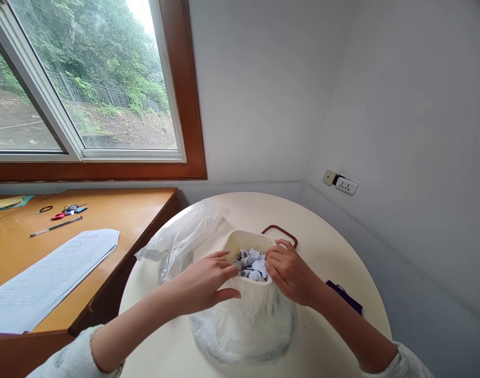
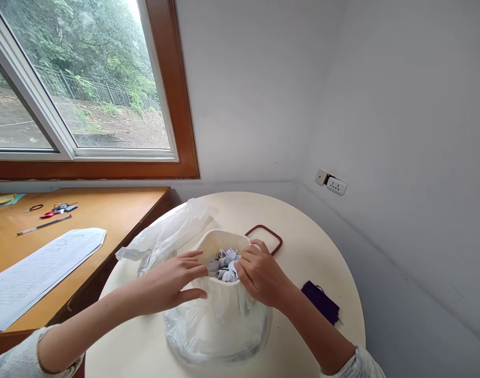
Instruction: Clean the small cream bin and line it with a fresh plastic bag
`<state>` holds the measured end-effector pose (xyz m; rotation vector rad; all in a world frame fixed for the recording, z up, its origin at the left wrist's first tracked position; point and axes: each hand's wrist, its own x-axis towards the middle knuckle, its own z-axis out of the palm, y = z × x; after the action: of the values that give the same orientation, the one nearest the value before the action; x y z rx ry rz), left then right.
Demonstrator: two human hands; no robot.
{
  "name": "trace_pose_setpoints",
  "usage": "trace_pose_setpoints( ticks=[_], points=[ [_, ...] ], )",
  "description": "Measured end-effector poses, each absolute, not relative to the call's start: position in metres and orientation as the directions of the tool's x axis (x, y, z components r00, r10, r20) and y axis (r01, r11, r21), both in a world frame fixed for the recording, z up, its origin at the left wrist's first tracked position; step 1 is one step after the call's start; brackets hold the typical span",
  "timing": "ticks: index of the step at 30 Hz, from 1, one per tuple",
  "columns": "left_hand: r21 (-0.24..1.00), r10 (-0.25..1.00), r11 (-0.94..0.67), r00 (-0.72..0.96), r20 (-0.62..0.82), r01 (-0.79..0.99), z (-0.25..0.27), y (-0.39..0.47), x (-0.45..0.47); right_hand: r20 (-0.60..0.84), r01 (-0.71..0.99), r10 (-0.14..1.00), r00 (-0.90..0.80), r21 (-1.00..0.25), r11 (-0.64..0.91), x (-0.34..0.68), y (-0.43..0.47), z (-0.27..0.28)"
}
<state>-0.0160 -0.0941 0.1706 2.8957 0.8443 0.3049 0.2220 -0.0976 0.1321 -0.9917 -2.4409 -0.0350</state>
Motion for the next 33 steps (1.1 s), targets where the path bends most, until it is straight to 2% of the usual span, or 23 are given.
trace_pose_setpoints(
  ticks=[3, 10, 13, 15, 16, 18, 20, 22, 24, 27, 30, 33],
  points=[
    [0.129, 0.553, -0.833, 0.818, 0.158, 0.538, 0.165, -0.096, -0.012, 0.499, 0.658, 0.656, -0.566, -0.206, 0.724, 0.217, -0.098, 0.124],
    [0.124, 0.488, -0.873, 0.841, 0.232, 0.472, 0.152, -0.076, -0.021, 0.630, 0.590, 0.645, -0.432, -0.344, 0.731, 0.211, -0.101, 0.114],
    [0.108, 0.474, -0.879, 0.833, 0.284, 0.464, 0.144, -0.068, -0.033, 0.729, 0.583, 0.674, -0.116, -0.500, 0.641, 0.223, -0.090, 0.101],
    [0.124, 0.521, -0.850, 0.784, 0.337, 0.511, 0.137, -0.067, -0.041, 0.692, 0.600, 0.711, 0.125, -0.623, 0.501, 0.234, -0.078, 0.086],
    [0.161, 0.567, -0.820, 0.741, 0.359, 0.549, 0.133, -0.068, -0.045, 0.640, 0.630, 0.749, 0.172, -0.656, 0.416, 0.240, -0.071, 0.077],
    [0.309, 0.680, -0.733, 0.639, 0.361, 0.606, 0.126, -0.072, -0.050, 0.509, 0.746, 0.850, 0.138, -0.618, 0.249, 0.248, -0.059, 0.056],
    [0.524, 0.772, -0.626, 0.554, 0.312, 0.578, 0.119, -0.075, -0.051, 0.366, 0.852, 0.926, 0.089, -0.510, 0.119, 0.250, -0.052, 0.035],
    [0.755, 0.831, -0.499, 0.483, 0.277, 0.425, 0.112, -0.077, -0.047, 0.274, 0.914, 0.960, 0.054, -0.400, 0.063, 0.247, -0.050, 0.017],
    [0.907, 0.877, -0.378, 0.385, 0.287, 0.185, 0.104, -0.078, -0.040, 0.250, 0.946, 0.967, 0.045, -0.323, 0.039, 0.244, -0.050, 0.004],
    [0.954, 0.932, -0.293, 0.203, 0.301, -0.067, 0.092, -0.082, -0.026, 0.286, 0.965, 0.957, 0.041, -0.261, 0.036, 0.241, -0.051, -0.006],
    [0.961, 0.962, -0.244, 0.091, 0.256, -0.127, 0.084, -0.086, -0.011, 0.338, 0.963, 0.940, 0.039, -0.263, 0.055, 0.242, -0.052, -0.008],
    [0.970, 0.977, -0.193, 0.058, 0.203, -0.146, 0.080, -0.088, 0.000, 0.392, 0.952, 0.919, 0.048, -0.295, 0.076, 0.242, -0.054, -0.008]
  ],
)
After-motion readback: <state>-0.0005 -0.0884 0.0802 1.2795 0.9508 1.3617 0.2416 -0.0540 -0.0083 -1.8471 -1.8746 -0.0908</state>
